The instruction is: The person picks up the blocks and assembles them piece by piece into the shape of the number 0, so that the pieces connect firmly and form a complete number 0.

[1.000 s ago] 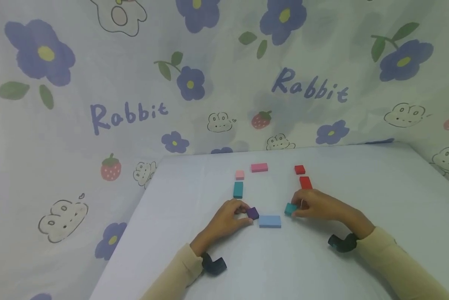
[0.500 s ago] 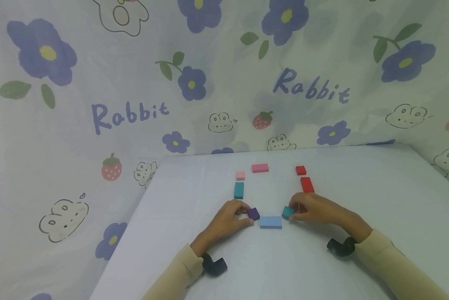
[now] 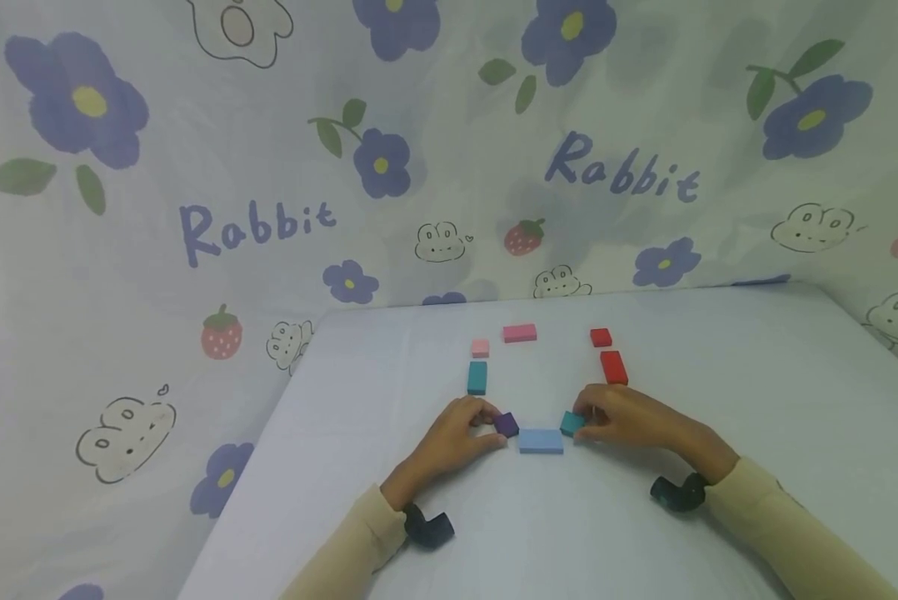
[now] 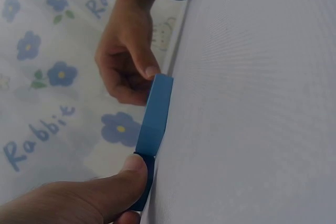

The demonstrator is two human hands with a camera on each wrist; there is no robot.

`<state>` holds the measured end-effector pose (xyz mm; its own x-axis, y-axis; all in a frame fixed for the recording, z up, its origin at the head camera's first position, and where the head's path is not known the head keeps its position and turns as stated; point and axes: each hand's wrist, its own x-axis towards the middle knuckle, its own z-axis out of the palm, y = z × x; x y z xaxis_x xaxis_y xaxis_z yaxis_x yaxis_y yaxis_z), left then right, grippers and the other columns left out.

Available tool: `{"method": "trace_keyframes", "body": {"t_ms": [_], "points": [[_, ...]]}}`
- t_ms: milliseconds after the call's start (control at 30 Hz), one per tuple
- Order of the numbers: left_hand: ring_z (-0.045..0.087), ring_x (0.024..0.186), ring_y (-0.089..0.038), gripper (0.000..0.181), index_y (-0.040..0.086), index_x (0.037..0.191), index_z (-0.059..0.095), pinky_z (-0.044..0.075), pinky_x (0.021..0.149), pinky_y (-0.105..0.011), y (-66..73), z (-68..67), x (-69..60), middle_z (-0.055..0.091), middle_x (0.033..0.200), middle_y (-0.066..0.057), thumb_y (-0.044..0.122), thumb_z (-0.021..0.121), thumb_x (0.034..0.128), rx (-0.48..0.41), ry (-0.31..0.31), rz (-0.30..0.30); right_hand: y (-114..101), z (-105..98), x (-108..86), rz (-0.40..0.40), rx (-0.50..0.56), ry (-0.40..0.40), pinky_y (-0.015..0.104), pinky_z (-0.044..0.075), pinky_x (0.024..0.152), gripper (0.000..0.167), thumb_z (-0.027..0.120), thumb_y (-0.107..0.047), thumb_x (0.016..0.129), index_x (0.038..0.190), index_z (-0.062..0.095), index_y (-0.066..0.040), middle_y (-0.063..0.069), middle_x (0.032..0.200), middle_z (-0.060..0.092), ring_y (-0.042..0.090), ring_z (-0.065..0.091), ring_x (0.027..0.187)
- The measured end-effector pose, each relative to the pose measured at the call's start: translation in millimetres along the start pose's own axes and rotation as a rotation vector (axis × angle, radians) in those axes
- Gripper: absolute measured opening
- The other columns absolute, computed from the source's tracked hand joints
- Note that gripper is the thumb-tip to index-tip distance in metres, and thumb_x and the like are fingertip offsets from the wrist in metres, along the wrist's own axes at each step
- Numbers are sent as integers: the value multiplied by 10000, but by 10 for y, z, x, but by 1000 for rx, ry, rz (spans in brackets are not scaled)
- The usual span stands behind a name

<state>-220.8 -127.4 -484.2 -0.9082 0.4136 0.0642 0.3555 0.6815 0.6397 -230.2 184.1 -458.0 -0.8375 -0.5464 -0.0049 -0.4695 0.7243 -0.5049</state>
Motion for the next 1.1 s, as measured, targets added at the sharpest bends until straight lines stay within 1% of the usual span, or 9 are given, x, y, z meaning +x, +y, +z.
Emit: {"method": "trace_keyframes", "body": {"t_ms": [333, 833, 1067, 1100], "points": [[557, 1017, -112, 346, 200, 1146, 657, 494, 916, -321, -13, -3, -11, 617, 1048, 67, 374, 768, 868, 1, 5, 18, -11, 17, -5, -15, -5, 7, 153, 531, 728, 348, 843, -322, 799, 1077, 703, -167, -122, 910, 645, 44, 566, 789], [560, 1029, -112, 337, 207, 1148, 653, 500, 926, -330, 11, -4, -15, 622, 1062, 67, 373, 761, 876, -8, 2, 11, 14, 12, -6, -5, 2, -9, 161, 532, 739, 354, 839, -338, 801, 1083, 694, -181, -125, 912, 625, 58, 560, 808], [562, 1036, -116, 335, 206, 1146, 654, 503, 937, -341, 14, -4, -15, 622, 1061, 68, 369, 764, 874, -13, -2, 3, 15, 9, -2, -32, 12, -8, 177, 540, 736, 359, 831, -345, 810, 1083, 696, -156, -103, 920, 637, 54, 556, 805], [562, 1035, -116, 336, 206, 1147, 654, 502, 936, -339, 11, -2, -12, 622, 1061, 67, 369, 764, 874, -10, -2, 5, 16, 9, 0, -26, 13, -11, 173, 538, 740, 359, 832, -343, 809, 1084, 695, -158, -104, 921, 637, 54, 557, 807]]}}
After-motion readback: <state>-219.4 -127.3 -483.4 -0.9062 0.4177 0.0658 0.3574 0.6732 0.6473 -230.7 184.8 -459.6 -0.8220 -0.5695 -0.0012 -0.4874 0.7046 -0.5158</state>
